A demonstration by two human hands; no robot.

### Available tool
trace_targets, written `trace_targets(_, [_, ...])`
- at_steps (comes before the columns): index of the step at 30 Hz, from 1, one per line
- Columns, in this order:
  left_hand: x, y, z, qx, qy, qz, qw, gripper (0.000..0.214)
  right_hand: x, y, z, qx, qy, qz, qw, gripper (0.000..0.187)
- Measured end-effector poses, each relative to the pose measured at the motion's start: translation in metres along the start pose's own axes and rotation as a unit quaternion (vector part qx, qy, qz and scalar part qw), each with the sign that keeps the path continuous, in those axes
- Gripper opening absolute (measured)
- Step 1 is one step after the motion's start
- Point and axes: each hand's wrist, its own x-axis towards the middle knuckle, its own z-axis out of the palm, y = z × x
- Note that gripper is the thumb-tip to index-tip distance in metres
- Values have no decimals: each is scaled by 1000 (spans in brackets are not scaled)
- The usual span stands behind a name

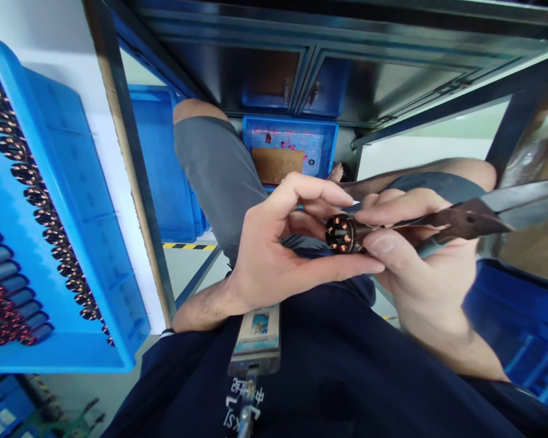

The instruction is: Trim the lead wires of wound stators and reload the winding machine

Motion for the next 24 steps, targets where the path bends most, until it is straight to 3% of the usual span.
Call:
trace_targets(4, [-2, 3, -4, 38, -7, -9, 999, 45, 2, -3, 6, 2, 5, -26, 1000, 10])
trace_targets(7, [4, -8, -4, 3, -22, -29, 999, 33, 5, -3, 12, -5, 27, -82, 996, 5])
trace_targets(10, [15, -36, 1, -63, -46, 86, 993, 36, 8, -1, 16, 2, 40, -130, 991, 9])
trace_targets(13, [26, -61, 10, -121, -49, 216, 968, 50, 11, 2, 19, 8, 50, -181, 982, 9])
trace_targets(19, [25, -57, 16, -132, -41, 200, 970, 39, 14, 6, 24, 14, 90, -205, 974, 9])
trace_targets(22, [21, -54, 16, -107, -30, 183, 977, 30, 12, 7, 23, -2, 79, -223, 972, 14])
trace_targets(24, [20, -58, 17, -94, -12, 181, 979, 33, 6, 4, 20, -16, 50, -149, 987, 14])
